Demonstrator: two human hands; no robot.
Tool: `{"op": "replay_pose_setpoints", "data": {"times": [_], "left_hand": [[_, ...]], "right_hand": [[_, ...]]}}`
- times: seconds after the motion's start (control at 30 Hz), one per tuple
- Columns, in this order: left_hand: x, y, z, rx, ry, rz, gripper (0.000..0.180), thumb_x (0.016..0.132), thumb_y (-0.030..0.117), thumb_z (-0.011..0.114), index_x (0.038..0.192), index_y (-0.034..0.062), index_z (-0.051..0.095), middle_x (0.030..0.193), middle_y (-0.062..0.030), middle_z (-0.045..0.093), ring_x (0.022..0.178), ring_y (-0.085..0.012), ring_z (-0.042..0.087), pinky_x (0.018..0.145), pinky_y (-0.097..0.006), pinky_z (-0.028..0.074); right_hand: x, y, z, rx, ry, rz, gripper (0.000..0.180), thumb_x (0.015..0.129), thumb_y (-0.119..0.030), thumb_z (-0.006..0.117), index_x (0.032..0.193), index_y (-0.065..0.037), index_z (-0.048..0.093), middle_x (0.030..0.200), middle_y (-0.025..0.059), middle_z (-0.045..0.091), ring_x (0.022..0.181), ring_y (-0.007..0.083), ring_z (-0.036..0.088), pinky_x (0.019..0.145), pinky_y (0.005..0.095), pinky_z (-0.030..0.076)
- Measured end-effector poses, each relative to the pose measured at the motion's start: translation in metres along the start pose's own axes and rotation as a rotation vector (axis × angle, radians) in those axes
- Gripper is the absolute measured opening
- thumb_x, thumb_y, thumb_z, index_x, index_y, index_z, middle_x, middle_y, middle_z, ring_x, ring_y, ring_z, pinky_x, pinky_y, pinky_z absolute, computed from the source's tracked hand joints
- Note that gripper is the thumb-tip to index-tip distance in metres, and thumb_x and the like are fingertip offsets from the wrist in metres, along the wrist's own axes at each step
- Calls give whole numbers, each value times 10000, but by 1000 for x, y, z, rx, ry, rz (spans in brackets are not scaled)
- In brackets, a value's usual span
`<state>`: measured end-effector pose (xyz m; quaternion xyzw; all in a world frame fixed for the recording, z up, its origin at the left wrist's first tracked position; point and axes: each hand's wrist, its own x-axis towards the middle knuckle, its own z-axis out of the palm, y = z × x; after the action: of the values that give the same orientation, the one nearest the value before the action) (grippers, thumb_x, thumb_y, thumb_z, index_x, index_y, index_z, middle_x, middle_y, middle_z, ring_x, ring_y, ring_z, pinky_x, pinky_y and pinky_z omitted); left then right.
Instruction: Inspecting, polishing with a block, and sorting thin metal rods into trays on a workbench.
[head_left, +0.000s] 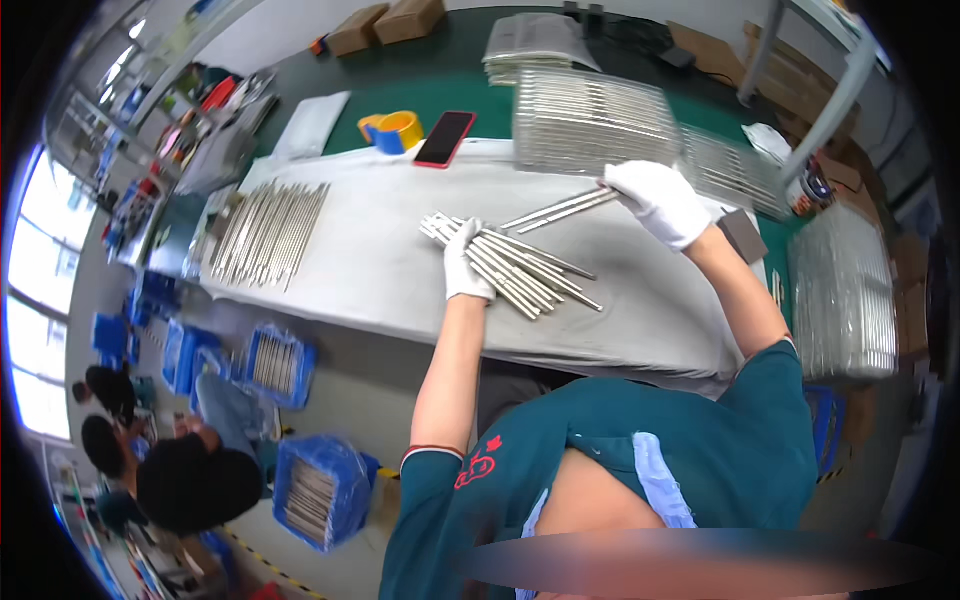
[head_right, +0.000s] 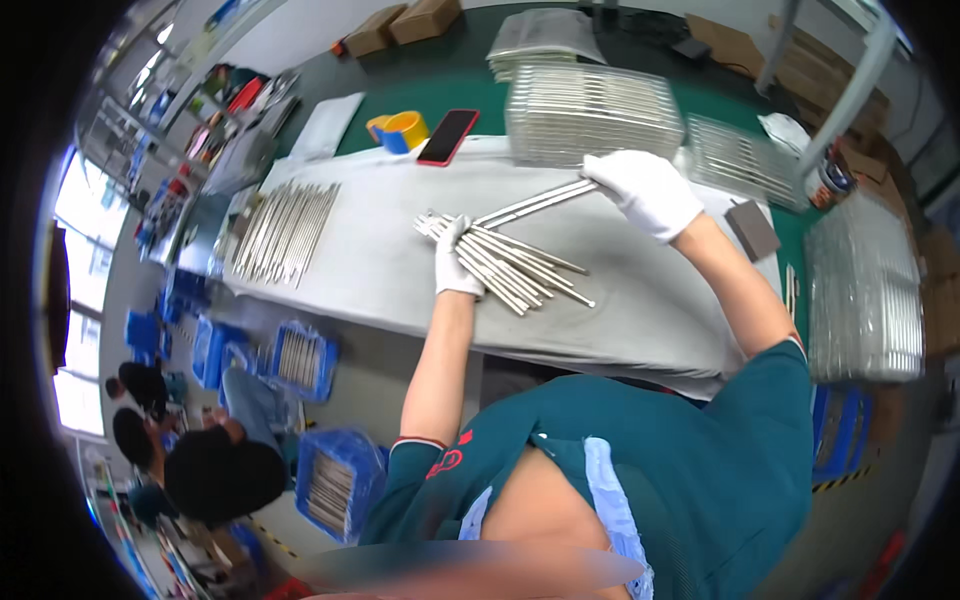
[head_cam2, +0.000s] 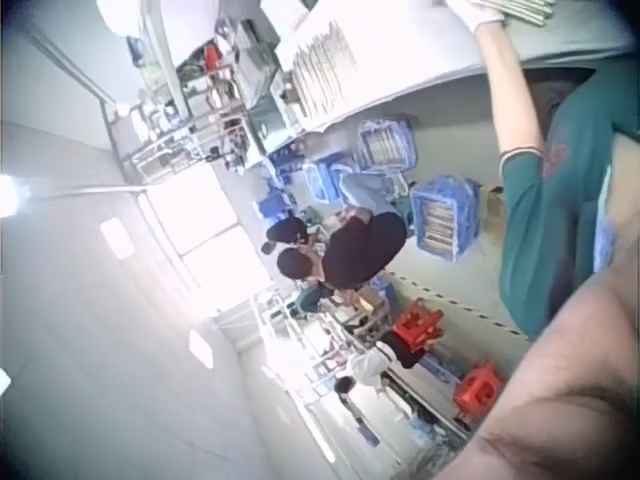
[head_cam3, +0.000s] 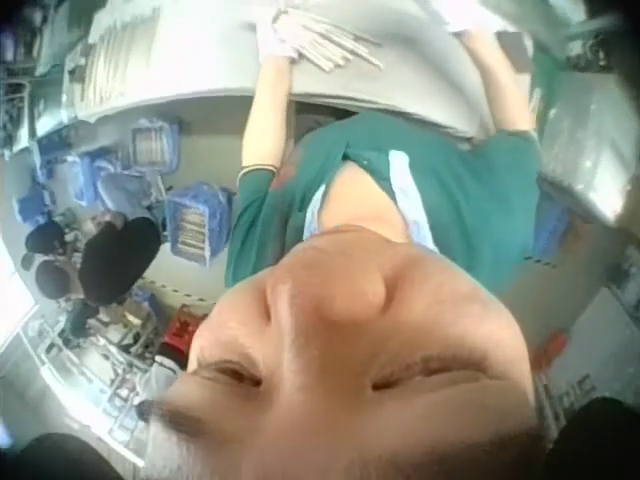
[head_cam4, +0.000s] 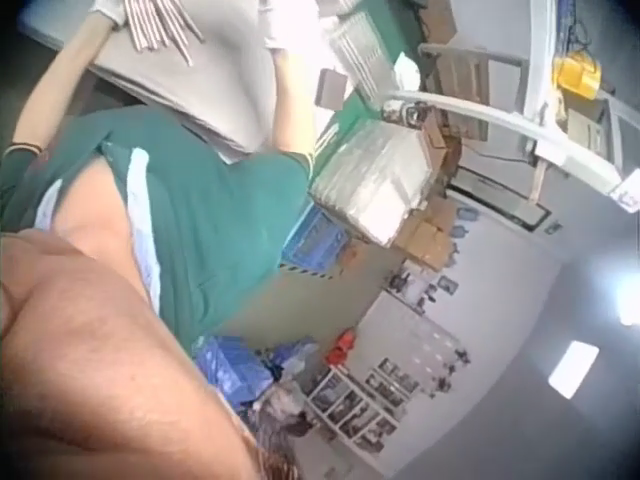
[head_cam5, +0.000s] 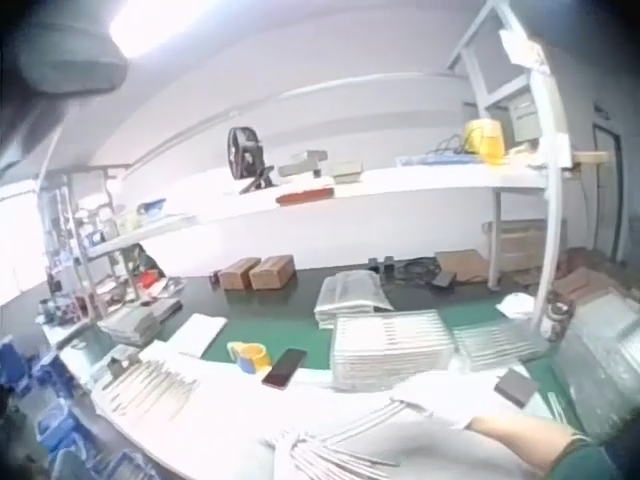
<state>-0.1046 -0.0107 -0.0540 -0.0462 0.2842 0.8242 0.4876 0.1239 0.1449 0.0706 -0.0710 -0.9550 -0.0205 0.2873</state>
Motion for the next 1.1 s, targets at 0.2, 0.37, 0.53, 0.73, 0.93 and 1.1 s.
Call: {"op": "replay_pose_setpoints", "data": {"times": [0.2, 0.37, 0.53, 0.73, 0.93, 1.1], "left_hand": [[-5, 1, -2, 33, 6, 23, 126, 800, 107, 609, 871, 61, 516, 789, -69, 558, 732, -233, 572, 788, -420, 504], [-7, 1, -3, 34, -17, 57, 152, 798, 88, 606, 907, 77, 500, 804, -68, 555, 746, -224, 571, 792, -423, 504], [-4, 3, -4, 49, 10, 39, 173, 795, 79, 609, 923, 77, 493, 814, -67, 554, 750, -221, 571, 794, -422, 507], [-2, 2, -4, 63, -7, 56, 157, 800, 87, 608, 914, 73, 500, 814, -65, 559, 747, -232, 576, 782, -425, 511], [-4, 3, -1, 81, -29, 40, 103, 802, 111, 609, 850, 73, 527, 784, -69, 576, 744, -253, 591, 755, -416, 512], [-6, 2, 3, 87, -13, 29, 102, 797, 120, 615, 828, 74, 529, 776, -72, 579, 746, -260, 593, 744, -413, 509]], "right_hand": [[46, 60, -9, -123, 53, 341, 184, 864, -186, 535, 1035, -124, 565, 899, 112, 630, 816, 306, 603, 707, 383, 488], [63, 98, 5, -235, -176, 563, 177, 863, -207, 508, 997, -117, 583, 969, 109, 631, 894, 306, 599, 776, 402, 478], [63, 107, 19, -245, -197, 500, 191, 844, -202, 536, 989, -89, 586, 973, 123, 628, 909, 315, 594, 779, 403, 478], [69, 107, 20, -245, -195, 503, 206, 845, -202, 534, 1013, -95, 584, 972, 118, 631, 921, 311, 595, 778, 400, 482], [76, 118, 26, -240, -284, 511, 258, 853, -218, 537, 1084, -121, 599, 1013, 116, 633, 942, 300, 598, 801, 383, 483], [83, 128, 29, -242, -340, 587, 275, 839, -220, 555, 1096, -135, 605, 1019, 107, 637, 949, 293, 601, 810, 378, 481]]}}
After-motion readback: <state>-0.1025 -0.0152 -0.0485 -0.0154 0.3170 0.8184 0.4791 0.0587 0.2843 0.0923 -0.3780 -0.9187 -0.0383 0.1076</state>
